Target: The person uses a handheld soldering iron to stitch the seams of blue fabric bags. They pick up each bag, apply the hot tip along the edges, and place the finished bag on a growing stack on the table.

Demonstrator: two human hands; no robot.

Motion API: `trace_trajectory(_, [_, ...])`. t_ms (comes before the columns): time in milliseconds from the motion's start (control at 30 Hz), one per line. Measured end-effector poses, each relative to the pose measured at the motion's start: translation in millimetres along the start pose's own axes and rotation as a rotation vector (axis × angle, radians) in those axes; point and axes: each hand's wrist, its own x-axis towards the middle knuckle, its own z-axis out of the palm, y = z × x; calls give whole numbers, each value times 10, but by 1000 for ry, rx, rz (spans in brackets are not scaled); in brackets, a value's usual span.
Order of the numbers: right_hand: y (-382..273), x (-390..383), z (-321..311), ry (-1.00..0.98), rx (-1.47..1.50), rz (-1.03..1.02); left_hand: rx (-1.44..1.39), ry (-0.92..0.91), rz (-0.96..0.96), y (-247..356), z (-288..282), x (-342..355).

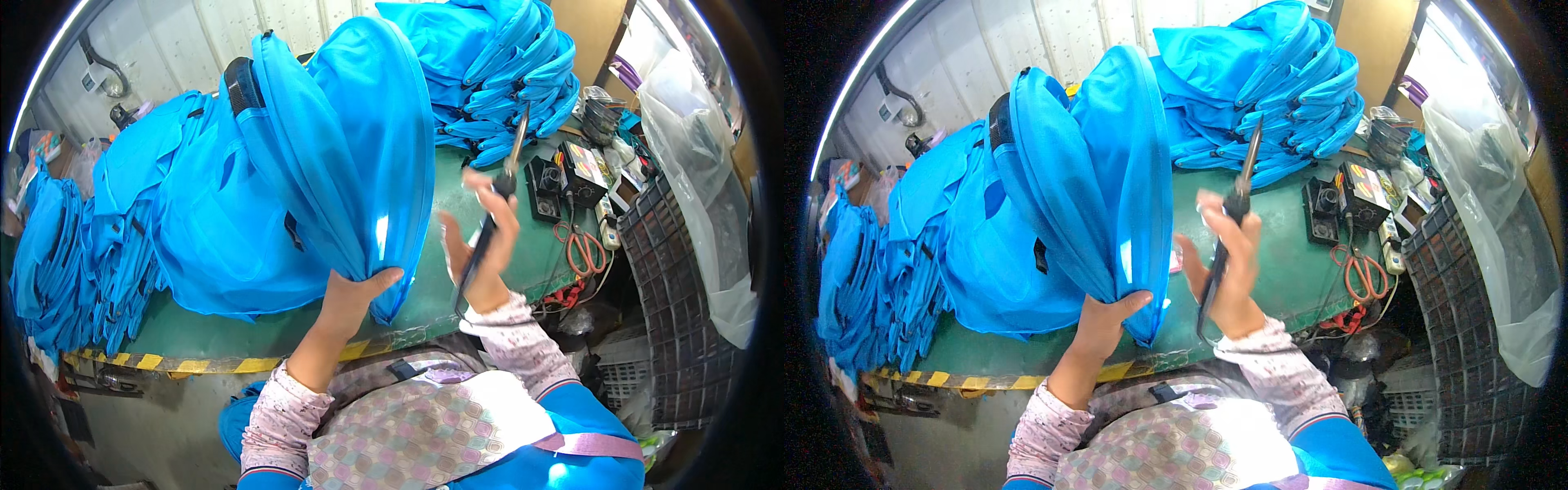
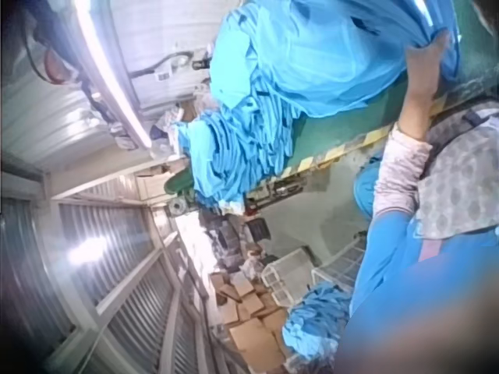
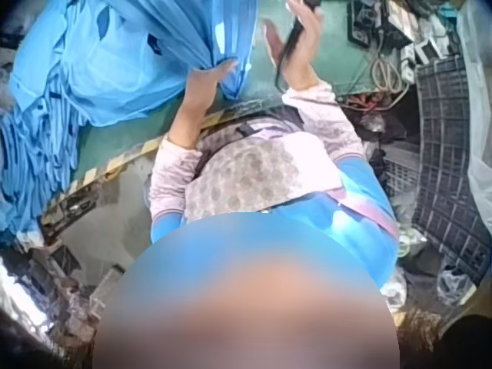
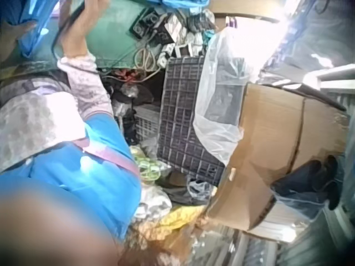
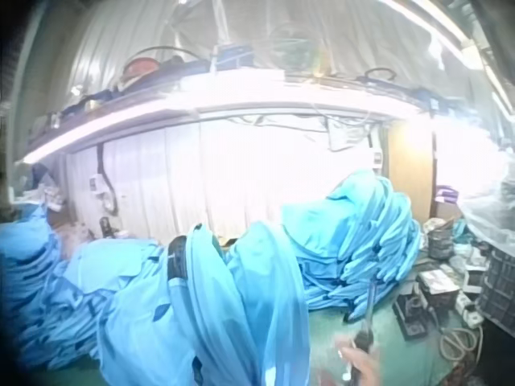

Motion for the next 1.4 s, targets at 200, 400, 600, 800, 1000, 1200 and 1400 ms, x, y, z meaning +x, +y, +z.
trace_trajectory(200, [-434,-205,-732,-310,250,169,-45,26,54,12,40,53])
trace_trajectory(400, [-441,-310,-634,-366,169,-35,-47,54,65,1,91,63])
trace_trajectory(600, [-412,-293,-547,-348,126,-88,-93,60,113,-35,125,69])
trace_trajectory(800, [-391,-298,-574,-353,124,-116,-140,94,134,-4,215,36])
trace_trajectory(1000, [-394,-298,-580,-348,120,-130,-172,77,96,23,237,25])
trace_trajectory(1200, [-326,-251,-457,-369,195,13,-189,43,83,11,188,54])
trace_trajectory(1400, [-407,-243,-524,-236,352,314,-153,83,128,-9,153,57])
